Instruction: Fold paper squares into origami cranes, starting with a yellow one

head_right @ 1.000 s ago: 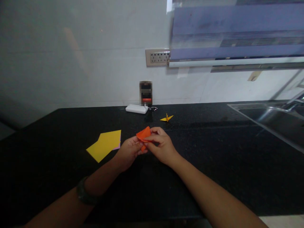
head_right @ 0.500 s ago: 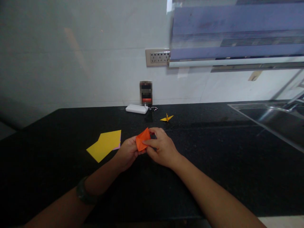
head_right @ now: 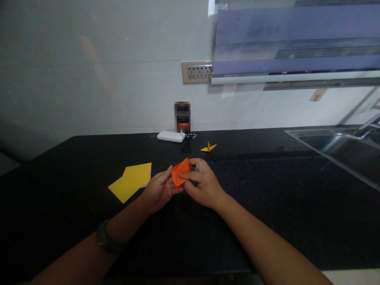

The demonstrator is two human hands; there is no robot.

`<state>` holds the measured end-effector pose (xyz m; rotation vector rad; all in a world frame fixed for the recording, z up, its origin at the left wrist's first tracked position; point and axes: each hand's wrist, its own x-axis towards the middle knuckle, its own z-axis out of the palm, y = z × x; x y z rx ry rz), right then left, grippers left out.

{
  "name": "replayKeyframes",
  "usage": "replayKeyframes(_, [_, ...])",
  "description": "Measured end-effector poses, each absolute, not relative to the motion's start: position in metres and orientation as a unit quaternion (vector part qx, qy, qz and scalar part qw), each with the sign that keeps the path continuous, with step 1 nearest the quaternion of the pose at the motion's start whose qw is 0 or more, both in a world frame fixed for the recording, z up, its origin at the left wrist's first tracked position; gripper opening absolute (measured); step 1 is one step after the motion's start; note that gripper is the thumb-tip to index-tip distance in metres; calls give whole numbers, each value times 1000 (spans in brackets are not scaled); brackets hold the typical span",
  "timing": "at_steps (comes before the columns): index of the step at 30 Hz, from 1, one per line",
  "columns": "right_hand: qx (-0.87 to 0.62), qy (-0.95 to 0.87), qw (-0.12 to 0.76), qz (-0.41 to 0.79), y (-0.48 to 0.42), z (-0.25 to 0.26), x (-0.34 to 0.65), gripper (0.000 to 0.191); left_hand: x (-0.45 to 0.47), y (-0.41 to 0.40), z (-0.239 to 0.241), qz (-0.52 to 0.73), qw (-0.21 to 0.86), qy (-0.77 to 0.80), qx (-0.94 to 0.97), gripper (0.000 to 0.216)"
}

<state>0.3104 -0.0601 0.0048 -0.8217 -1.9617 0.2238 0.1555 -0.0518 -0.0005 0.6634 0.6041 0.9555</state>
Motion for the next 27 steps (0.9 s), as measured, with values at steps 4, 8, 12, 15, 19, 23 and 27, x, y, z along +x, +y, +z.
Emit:
replayKeyframes(4, [-326, -801, 492, 103, -61, 7, 310, 28, 156, -53, 1, 455, 791, 264, 314, 21])
replayKeyframes(8, [-336, -806, 476, 108, -61, 6, 310, 25, 156, -52, 0, 444, 804, 253, 305, 24])
replayKeyframes(12, [-370, -796, 465, 114, -62, 7, 309, 18, 155, -53, 0, 427, 808, 256, 314, 26])
replayKeyframes(15, [-396, -774, 473, 143, -61, 8, 307, 17, 156, -54, 1, 419, 797, 274, 338, 24])
replayKeyframes(19, [-421, -740, 487, 196, -60, 8, 306, 16, 158, -56, 1, 405, 763, 295, 408, 22])
replayKeyframes(23, [-444, -706, 493, 249, -59, 6, 305, 11, 161, -57, -1, 399, 720, 338, 457, 21])
replayKeyframes(27, [-450, -691, 494, 274, -59, 6, 305, 9, 162, -58, -2, 396, 699, 356, 477, 24])
